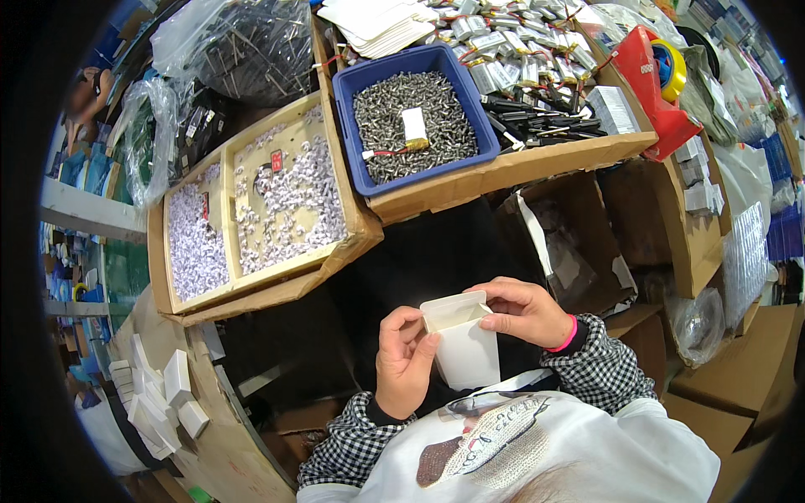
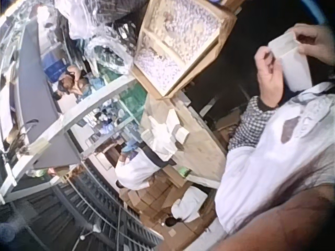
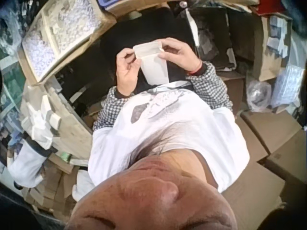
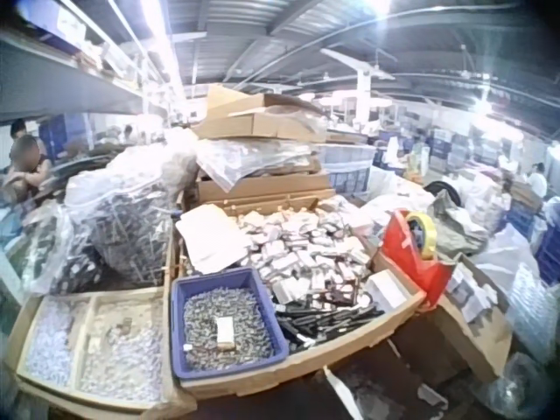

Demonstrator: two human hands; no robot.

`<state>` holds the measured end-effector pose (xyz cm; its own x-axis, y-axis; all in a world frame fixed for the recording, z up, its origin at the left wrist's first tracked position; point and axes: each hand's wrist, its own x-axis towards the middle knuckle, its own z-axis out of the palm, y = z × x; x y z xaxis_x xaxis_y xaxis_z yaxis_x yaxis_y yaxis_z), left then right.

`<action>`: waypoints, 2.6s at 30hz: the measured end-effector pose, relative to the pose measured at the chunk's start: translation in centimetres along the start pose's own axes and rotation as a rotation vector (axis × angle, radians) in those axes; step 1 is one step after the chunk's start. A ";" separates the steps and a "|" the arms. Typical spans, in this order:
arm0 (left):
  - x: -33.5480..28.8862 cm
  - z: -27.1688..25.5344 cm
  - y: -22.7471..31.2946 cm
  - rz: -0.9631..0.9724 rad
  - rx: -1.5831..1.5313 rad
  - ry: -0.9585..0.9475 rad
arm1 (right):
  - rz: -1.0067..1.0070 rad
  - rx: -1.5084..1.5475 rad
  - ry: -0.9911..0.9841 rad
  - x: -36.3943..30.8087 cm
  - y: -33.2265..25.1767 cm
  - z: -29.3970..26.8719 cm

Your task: The person repeatedly picks small cylindrical parts from a blue tray and places them into small white paper boxes. They fold the boxes closed and set them aside on the table. The process is repeated continuously throughout the clip.

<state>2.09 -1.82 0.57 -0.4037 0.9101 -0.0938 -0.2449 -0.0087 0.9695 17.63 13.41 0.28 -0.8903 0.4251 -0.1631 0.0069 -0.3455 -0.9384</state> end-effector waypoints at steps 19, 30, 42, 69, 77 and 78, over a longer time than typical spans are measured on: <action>0.3 0.2 -0.6 0.112 -0.020 0.007 | -0.236 -0.433 -0.053 0.2 -0.4 -1.0; 0.5 0.2 0.0 0.050 0.090 -0.149 | -0.084 -0.625 -0.224 1.4 -4.5 -1.5; 2.0 2.9 1.1 0.214 0.854 0.159 | -0.274 -0.781 0.188 2.8 -4.5 1.8; 1.5 4.2 -1.3 0.231 0.869 0.261 | -0.310 -0.856 0.093 2.5 -4.7 1.3; 0.8 0.4 -2.1 0.105 0.315 -0.062 | -0.137 -0.633 0.035 0.5 -2.4 0.1; 0.6 0.1 -2.0 0.070 0.230 -0.076 | -0.072 -0.511 0.072 0.2 -1.8 0.2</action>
<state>2.43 -1.18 -1.44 -0.3434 0.9390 -0.0161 -0.0081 0.0142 0.9999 17.38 13.92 1.96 -0.8631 0.4957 -0.0964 0.1843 0.1316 -0.9740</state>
